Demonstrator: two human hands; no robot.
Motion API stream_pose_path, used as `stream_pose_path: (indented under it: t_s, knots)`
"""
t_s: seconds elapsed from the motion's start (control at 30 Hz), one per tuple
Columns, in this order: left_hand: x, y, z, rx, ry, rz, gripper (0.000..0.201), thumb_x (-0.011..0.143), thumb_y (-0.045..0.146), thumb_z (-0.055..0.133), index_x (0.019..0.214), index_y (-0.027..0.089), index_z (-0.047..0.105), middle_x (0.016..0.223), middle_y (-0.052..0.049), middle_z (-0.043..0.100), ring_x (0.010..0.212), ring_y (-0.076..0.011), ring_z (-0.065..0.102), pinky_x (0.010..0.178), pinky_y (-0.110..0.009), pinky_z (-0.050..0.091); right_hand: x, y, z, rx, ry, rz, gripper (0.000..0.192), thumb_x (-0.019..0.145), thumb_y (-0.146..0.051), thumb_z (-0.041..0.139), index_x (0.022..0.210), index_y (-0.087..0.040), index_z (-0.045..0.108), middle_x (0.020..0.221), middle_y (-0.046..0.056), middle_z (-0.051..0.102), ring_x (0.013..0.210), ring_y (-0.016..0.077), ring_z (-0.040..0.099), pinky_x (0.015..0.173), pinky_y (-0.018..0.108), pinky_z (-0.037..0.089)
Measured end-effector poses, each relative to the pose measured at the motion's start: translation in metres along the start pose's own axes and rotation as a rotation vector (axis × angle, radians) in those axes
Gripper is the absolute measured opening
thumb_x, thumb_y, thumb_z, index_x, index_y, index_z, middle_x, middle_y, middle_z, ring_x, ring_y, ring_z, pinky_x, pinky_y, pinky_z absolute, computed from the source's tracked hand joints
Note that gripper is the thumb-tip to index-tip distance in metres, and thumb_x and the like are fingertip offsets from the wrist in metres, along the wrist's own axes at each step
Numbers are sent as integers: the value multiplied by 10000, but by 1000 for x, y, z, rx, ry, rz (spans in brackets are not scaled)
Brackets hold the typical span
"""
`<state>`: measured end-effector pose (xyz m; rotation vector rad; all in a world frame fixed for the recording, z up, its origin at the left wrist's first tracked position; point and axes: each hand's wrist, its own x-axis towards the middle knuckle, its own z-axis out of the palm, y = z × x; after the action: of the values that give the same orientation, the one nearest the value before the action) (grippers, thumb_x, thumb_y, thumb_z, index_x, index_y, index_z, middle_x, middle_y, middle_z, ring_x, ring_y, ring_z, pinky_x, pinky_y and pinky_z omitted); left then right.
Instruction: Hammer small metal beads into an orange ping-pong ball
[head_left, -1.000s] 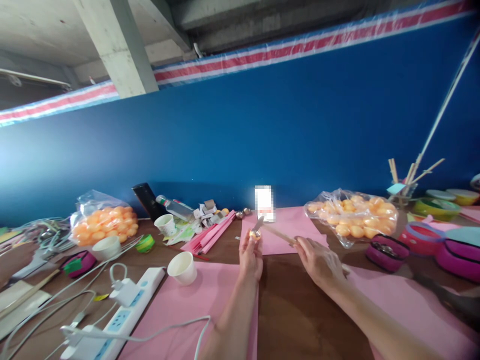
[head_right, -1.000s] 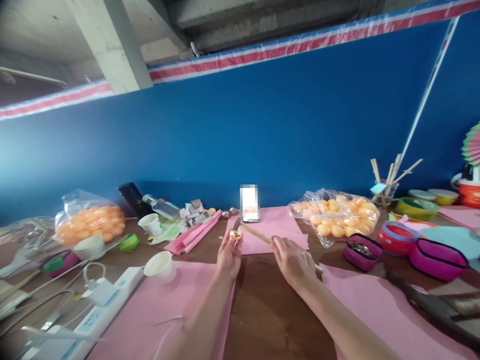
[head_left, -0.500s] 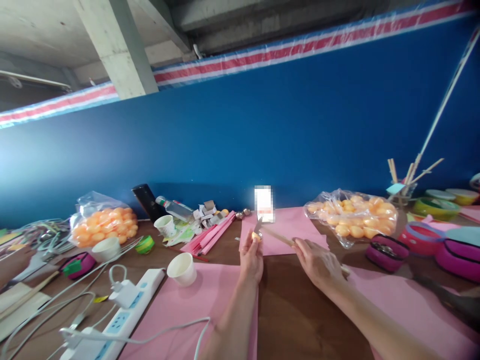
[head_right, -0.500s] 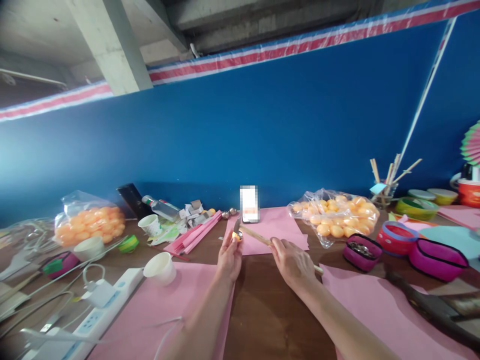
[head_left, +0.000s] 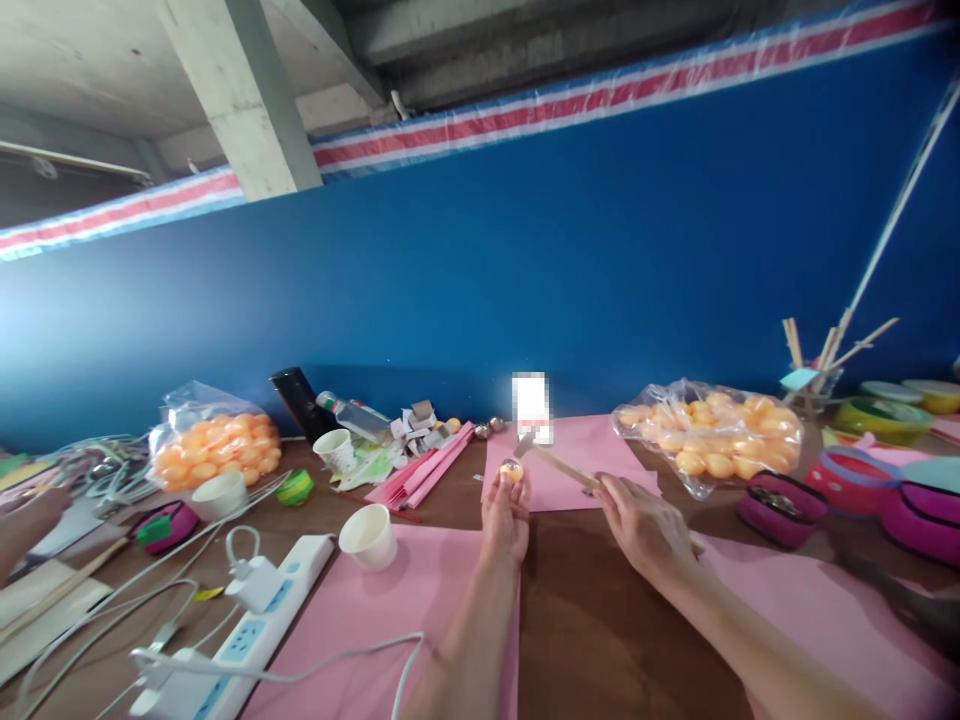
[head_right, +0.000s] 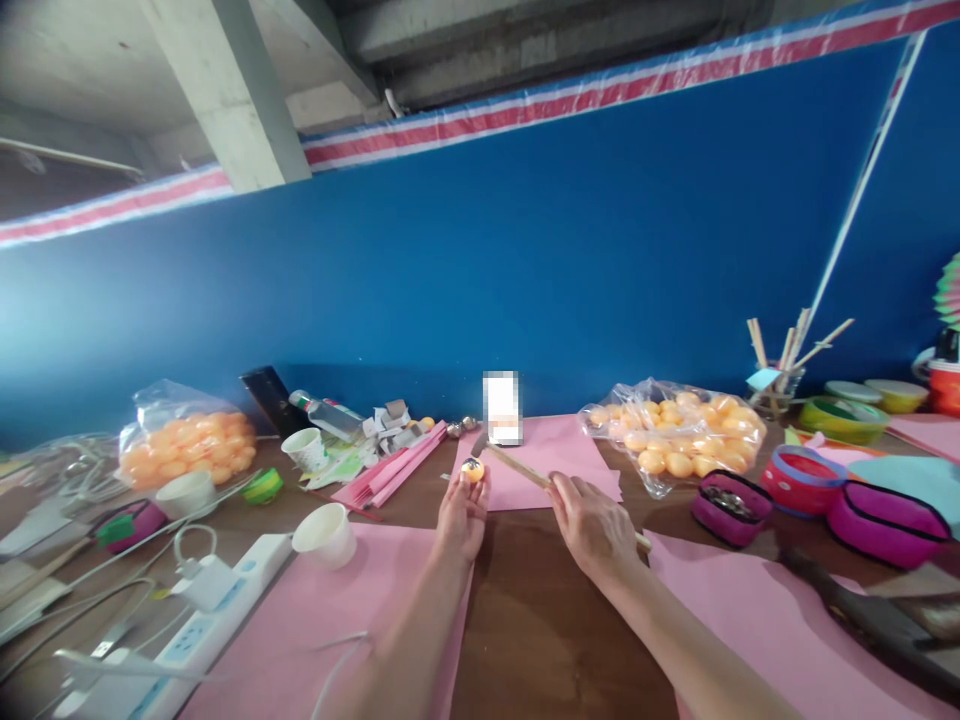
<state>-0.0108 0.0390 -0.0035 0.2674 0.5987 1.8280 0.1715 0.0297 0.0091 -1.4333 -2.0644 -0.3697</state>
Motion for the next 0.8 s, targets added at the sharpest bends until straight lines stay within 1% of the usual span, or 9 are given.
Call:
stream_pose_path:
  t_s: [0.1, 0.17, 0.3, 0.4, 0.5, 0.6, 0.7, 0.8]
  knots:
    - [-1, 0, 2, -3, 2, -10, 75, 728, 135, 593, 803, 125, 588, 863, -79, 651, 871, -167, 621, 832, -277, 472, 1, 1, 1, -2, -38, -21, 254, 874, -352, 346, 1006, -259, 542, 786, 7, 635, 686, 128, 577, 528, 208, 321]
    - [-1, 0, 2, 1, -1, -16, 76, 726, 134, 595, 800, 120, 588, 846, -79, 652, 868, -170, 622, 833, -275, 472, 3, 2, 0, -4, -30, -18, 252, 871, -351, 354, 1019, -263, 539, 799, 7, 631, 709, 130, 574, 546, 210, 330]
    - [-2, 0, 2, 3, 12, -32, 69, 721, 138, 595, 788, 129, 585, 818, -70, 652, 855, -167, 624, 829, -282, 475, 9, 13, -1, -36, 43, 104, 265, 871, -324, 351, 1057, -240, 520, 895, 29, 613, 797, 155, 555, 635, 229, 359]
    - [-2, 0, 0, 28, 25, -55, 160, 712, 161, 602, 871, 157, 589, 836, -57, 646, 815, -159, 631, 769, -265, 498, 12, 29, 3, -103, 38, 218, 288, 862, -281, 345, 1099, -216, 494, 1015, 66, 573, 865, 194, 525, 694, 270, 369]
    - [-2, -1, 0, 41, 8, -85, 265, 722, 199, 588, 986, 193, 576, 848, -49, 637, 777, -145, 632, 715, -251, 511, 13, 46, 10, -152, -46, 314, 327, 837, -230, 352, 1143, -201, 466, 1094, 104, 531, 896, 227, 510, 706, 310, 372]
    - [-4, -2, 2, 51, -1, -107, 248, 728, 249, 586, 967, 185, 592, 846, -51, 631, 747, -128, 624, 688, -233, 512, 13, 56, 13, -173, -169, 369, 347, 829, -206, 335, 1154, -187, 455, 1057, 126, 543, 880, 247, 518, 668, 320, 374]
    - [-8, -2, 5, 107, -16, -102, 233, 709, 249, 615, 927, 169, 603, 847, -60, 632, 696, -106, 612, 628, -201, 504, 15, 57, 12, -205, -241, 386, 334, 827, -177, 316, 1121, -187, 474, 1034, 135, 547, 885, 257, 520, 662, 327, 371]
    - [-11, -2, 8, 208, -47, -83, 242, 707, 255, 619, 921, 143, 598, 822, -74, 634, 615, -82, 585, 554, -176, 482, 16, 54, 13, -244, -274, 375, 312, 815, -135, 313, 1050, -187, 511, 991, 134, 549, 880, 254, 518, 672, 338, 364]
